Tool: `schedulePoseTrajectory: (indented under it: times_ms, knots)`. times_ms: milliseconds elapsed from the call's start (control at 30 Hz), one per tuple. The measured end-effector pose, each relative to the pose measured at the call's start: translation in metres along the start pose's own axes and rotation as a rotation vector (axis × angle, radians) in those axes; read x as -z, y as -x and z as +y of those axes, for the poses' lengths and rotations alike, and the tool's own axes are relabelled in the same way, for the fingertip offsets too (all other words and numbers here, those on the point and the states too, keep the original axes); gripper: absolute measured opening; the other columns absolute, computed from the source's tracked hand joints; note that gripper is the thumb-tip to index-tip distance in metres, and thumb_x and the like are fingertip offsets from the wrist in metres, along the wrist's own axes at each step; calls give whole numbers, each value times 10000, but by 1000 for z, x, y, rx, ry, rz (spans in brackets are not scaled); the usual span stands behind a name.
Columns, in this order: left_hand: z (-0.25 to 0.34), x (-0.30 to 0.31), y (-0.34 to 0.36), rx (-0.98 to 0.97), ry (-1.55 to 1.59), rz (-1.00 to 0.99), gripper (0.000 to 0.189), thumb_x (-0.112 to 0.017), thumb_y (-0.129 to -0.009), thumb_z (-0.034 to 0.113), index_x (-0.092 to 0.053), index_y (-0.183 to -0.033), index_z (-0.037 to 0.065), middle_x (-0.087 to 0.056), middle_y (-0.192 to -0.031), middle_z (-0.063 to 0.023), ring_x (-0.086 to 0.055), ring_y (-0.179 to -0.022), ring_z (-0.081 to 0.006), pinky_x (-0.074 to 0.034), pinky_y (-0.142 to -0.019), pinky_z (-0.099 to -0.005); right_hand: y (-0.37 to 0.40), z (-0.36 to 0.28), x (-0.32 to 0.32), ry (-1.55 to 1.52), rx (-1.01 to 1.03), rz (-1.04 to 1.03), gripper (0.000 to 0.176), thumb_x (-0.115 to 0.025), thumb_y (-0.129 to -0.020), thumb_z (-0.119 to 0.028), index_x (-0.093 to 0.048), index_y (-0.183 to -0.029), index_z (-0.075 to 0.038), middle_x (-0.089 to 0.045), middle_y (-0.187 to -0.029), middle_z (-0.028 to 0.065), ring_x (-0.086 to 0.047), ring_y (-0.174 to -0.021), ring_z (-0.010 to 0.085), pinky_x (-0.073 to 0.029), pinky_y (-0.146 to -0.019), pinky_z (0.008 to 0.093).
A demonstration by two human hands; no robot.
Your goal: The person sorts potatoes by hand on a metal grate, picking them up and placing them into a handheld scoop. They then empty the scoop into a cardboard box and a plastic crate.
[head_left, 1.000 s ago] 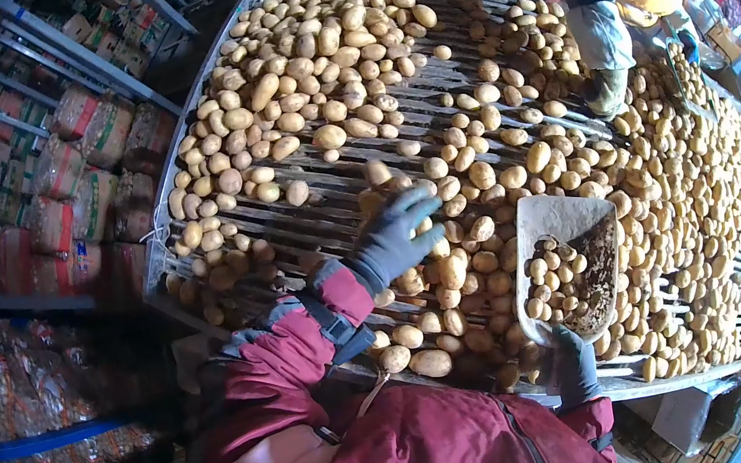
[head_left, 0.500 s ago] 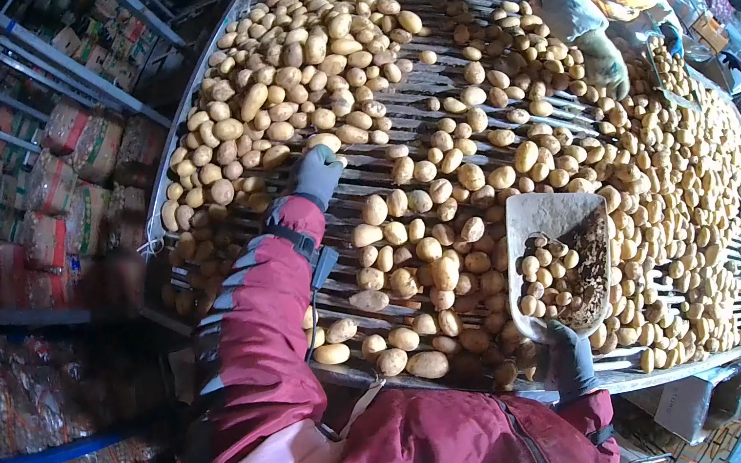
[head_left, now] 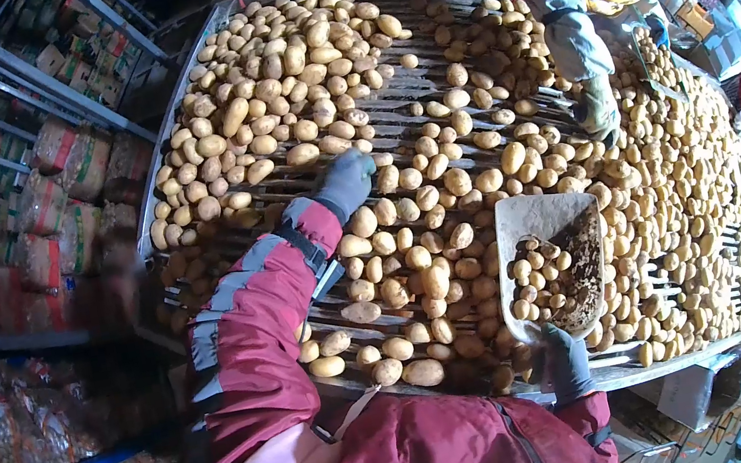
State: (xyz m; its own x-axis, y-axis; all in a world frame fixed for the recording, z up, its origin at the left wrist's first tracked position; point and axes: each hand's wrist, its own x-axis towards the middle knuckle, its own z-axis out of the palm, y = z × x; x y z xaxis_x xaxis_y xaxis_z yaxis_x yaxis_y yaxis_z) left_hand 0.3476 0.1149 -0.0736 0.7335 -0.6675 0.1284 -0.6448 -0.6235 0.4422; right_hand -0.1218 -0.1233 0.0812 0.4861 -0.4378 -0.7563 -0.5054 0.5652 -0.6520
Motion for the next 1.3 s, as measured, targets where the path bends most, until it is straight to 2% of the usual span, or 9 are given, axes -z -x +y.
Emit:
schedulePoseTrajectory:
  times_ms: [300, 567, 667, 767, 933, 1000, 1067, 1233, 1300]
  knots:
    - [64, 51, -67, 375, -288, -226, 467, -606, -841, 109, -634, -1297, 207, -464, -1440, -203, -605, -1179, -431, -513, -950, -545, 27, -32, -29, 10, 9, 41, 420, -638, -912, -205, -617, -1256, 35, -658, -1204, 84, -627, -1049, 213, -498, -928, 358]
    - [-1, -28, -98, 133, -515, -170, 245, -538, -942, 206, -702, -1115, 148, -741, -1011, -144, -727, -956, -324, -566, -788, -494, -12, 22, 7, -118, 141, -51, 424, -648, -906, -210, -621, -1253, 32, -644, -1218, 98, -611, -1076, 194, -493, -941, 343]
    - [31, 20, -75, 147, -446, -349, 256, -589, -927, 208, -686, -1142, 108, -723, -1111, -166, -710, -1029, -329, -561, -835, -503, -15, 30, 15, 282, 401, 84, 352, -648, -909, -226, -665, -1170, 11, -679, -1105, 87, -652, -972, 206, -538, -840, 356]
    - [54, 53, -52, 179, -326, -287, 261, -613, -910, 199, -679, -1159, 157, -680, -1162, -193, -687, -1051, -374, -551, -860, -513, 9, -5, -8, 52, 78, 27, 430, -691, -911, -334, -593, -1192, -25, -627, -813, 90, -566, -493, 192, -480, -411, 323]
    - [22, 24, -34, 242, -150, -2, 315, -605, -930, 202, -663, -1240, 199, -664, -1101, -213, -684, -958, -409, -541, -865, -508, -1, 9, 3, 379, 357, 58, 319, -633, -933, -319, -734, -971, -19, -702, -780, 57, -661, -712, 209, -536, -662, 408]
    - [-36, -19, -43, 44, 262, 190, 351, -612, -938, 143, -649, -1286, 176, -682, -1071, -155, -703, -878, -272, -577, -751, -428, -14, 22, 10, 582, 704, 43, 342, -664, -912, -330, -724, -991, -3, -696, -811, 35, -646, -739, 185, -524, -662, 371]
    - [35, 36, -41, 498, 686, -59, 381, -608, -960, 115, -620, -1337, 160, -671, -990, -64, -650, -809, -130, -572, -622, -315, -28, 41, 23, 391, 576, -4, 374, -677, -895, -329, -708, -1063, 3, -690, -864, 32, -630, -817, 153, -519, -689, 338]
    - [197, 51, -11, 192, 1169, -199, 422, -604, -1003, 158, -545, -1420, 179, -601, -1070, -20, -604, -766, -91, -551, -567, -255, -37, 43, 28, 273, 420, -74, 292, -670, -878, -308, -671, -982, -35, -635, -725, 34, -569, -556, 144, -456, -484, 319]
    - [265, 69, 13, 100, 1054, -400, 512, -650, -996, 225, -492, -1473, 130, -610, -1204, -60, -641, -934, -131, -568, -816, -292, -25, 27, 22, 297, 475, -106, 303, -671, -877, -321, -682, -961, -30, -644, -719, 50, -584, -566, 151, -458, -483, 322]
